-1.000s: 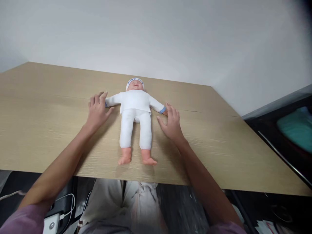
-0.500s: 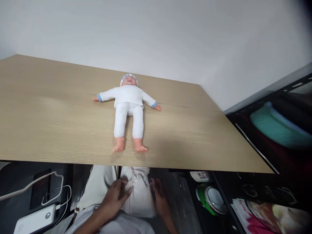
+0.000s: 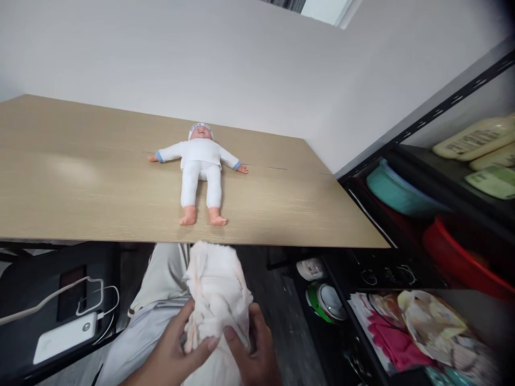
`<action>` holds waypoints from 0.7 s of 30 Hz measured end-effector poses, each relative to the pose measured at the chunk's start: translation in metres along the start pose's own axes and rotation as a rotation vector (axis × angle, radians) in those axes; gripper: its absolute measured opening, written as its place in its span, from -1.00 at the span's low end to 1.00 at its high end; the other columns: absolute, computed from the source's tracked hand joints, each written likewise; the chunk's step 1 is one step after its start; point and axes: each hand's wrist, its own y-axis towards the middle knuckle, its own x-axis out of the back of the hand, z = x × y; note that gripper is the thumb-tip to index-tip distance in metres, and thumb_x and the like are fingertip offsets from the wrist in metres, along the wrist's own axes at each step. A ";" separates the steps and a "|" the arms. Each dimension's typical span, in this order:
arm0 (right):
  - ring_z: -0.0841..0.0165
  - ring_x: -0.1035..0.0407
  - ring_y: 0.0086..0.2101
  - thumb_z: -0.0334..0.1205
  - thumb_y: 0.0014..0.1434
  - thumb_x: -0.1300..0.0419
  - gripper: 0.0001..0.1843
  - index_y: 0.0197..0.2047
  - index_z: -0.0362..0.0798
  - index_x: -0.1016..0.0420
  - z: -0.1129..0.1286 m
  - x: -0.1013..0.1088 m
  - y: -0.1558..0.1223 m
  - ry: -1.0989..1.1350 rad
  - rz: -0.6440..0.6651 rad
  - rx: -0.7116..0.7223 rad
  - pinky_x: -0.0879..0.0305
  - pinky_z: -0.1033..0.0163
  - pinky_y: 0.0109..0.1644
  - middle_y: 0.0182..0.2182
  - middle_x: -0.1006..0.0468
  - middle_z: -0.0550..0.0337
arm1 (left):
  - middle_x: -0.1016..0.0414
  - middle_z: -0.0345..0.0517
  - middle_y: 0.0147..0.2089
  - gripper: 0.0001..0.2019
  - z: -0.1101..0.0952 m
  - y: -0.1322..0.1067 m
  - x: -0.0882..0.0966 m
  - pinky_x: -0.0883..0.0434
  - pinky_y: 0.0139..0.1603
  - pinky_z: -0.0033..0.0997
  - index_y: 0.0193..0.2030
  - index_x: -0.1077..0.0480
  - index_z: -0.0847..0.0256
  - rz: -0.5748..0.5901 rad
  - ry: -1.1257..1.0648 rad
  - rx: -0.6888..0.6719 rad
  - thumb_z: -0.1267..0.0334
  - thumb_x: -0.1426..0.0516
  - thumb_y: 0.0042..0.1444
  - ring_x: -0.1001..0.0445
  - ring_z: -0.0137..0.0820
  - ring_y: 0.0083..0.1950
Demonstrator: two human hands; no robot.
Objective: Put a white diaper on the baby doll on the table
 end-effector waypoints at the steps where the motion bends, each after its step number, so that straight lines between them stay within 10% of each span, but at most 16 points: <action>1: 0.03 -0.73 -0.08 0.34 0.19 -0.53 -0.29 0.20 0.03 -0.66 0.006 0.001 -0.011 -0.031 -0.032 0.033 -0.71 0.11 -0.02 -0.10 -0.76 -0.01 | -0.50 0.12 0.56 -0.03 -0.005 -0.013 0.003 -0.51 0.53 0.03 0.48 -0.48 0.06 -0.020 -0.012 -0.026 -0.28 -0.55 -0.02 -0.45 0.20 0.58; 8: 0.25 -0.62 -0.31 0.11 0.42 -0.35 -0.68 -0.07 0.02 -0.54 0.068 -0.029 0.027 -0.040 0.232 0.262 -0.56 0.26 -0.21 -0.31 -0.71 0.17 | -0.66 0.16 0.38 -0.19 -0.052 0.015 0.003 -0.50 0.54 0.06 0.39 -0.53 0.14 0.037 -0.073 -0.132 -0.30 -0.46 0.15 -0.55 0.14 0.49; 13: 0.23 -0.65 -0.19 0.09 0.47 -0.30 -0.68 0.02 0.00 -0.54 0.059 -0.051 0.050 -0.023 0.271 0.254 -0.57 0.22 -0.10 -0.19 -0.75 0.13 | -0.71 0.18 0.29 -0.24 -0.050 0.050 0.009 -0.55 0.44 0.02 0.25 -0.57 0.20 0.024 -0.109 -0.123 -0.33 -0.46 0.12 -0.64 0.12 0.37; 21: 0.11 -0.55 0.00 0.01 0.49 -0.32 -0.63 0.22 0.02 -0.47 0.044 -0.051 0.060 -0.317 -0.105 0.521 -0.59 -0.03 0.05 0.05 -0.63 -0.06 | -0.75 0.09 0.18 -0.36 -0.041 0.062 0.013 -0.61 0.27 -0.08 0.08 -0.57 0.17 0.033 -0.115 -0.090 -0.32 -0.45 0.12 -0.70 0.02 0.20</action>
